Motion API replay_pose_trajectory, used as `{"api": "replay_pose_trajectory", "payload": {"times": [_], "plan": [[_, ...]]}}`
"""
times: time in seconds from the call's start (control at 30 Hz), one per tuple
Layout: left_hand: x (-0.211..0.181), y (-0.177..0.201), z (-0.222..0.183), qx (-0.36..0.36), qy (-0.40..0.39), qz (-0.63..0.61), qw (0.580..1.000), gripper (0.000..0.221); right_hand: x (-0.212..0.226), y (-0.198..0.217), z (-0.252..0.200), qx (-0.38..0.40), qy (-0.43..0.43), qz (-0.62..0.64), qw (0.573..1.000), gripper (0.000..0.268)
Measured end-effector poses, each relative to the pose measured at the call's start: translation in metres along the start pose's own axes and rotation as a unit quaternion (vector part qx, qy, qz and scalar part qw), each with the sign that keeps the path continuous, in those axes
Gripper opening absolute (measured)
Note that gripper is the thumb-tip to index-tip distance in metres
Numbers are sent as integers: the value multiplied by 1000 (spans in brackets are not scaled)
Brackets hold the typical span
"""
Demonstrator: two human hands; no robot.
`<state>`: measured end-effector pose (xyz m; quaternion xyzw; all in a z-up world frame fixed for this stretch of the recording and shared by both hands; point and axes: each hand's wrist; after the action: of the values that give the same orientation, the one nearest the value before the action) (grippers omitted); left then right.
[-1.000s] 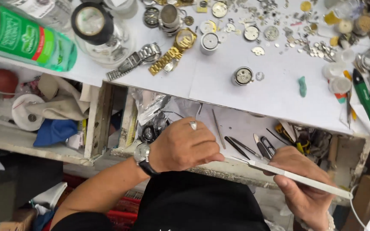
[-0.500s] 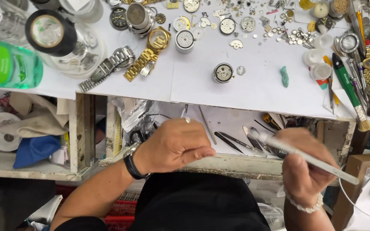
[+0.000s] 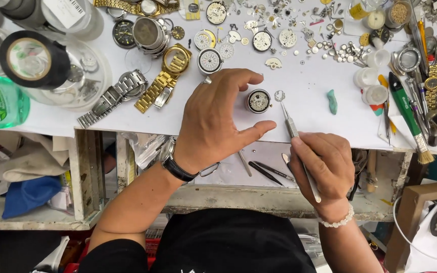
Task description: Assembling internal watch components into a movement using tweezers on a repair bench.
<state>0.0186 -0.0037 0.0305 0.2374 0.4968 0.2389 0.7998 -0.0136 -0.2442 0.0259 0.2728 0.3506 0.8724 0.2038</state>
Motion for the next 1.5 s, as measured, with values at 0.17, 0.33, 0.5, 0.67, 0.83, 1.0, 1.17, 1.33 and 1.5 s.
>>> {"api": "replay_pose_trajectory", "payload": {"times": [0.17,0.33,0.5,0.67,0.83,1.0,1.17,1.33,1.5], "plan": [[1,1,-2,2,-7,-2,1000,53,-6,1,3,12,-5,-5,1000,22],[2,1,-2,-5,-33,-10,999,46,-7,3,9,12,-17,2,1000,22],[0,3,-2,-6,-45,-5,999,53,-17,-1,-11,-79,-41,-3,996,24],[2,-1,0,-122,-163,-63,977,30,-8,3,-13,-134,-132,49,981,19],[-5,7,-20,-152,-203,-44,966,45,28,12,-31,-170,-188,194,948,36],[-17,30,-27,-24,-315,36,948,31,43,22,-16,-6,-237,231,944,32],[-10,30,-36,-46,-316,47,947,40,54,16,-10,-21,-289,307,906,30],[-4,27,-39,-77,-298,28,951,48,56,19,-2,-23,-302,301,904,25],[15,33,-32,-153,-204,66,965,49,35,24,21,-137,-215,115,960,44]]}}
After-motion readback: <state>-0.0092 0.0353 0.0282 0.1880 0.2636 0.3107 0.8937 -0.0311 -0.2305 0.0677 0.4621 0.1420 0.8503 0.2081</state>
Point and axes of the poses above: each hand's wrist, its own z-axis towards the middle knuckle, its own y-axis out of the back of the hand, x = y × z
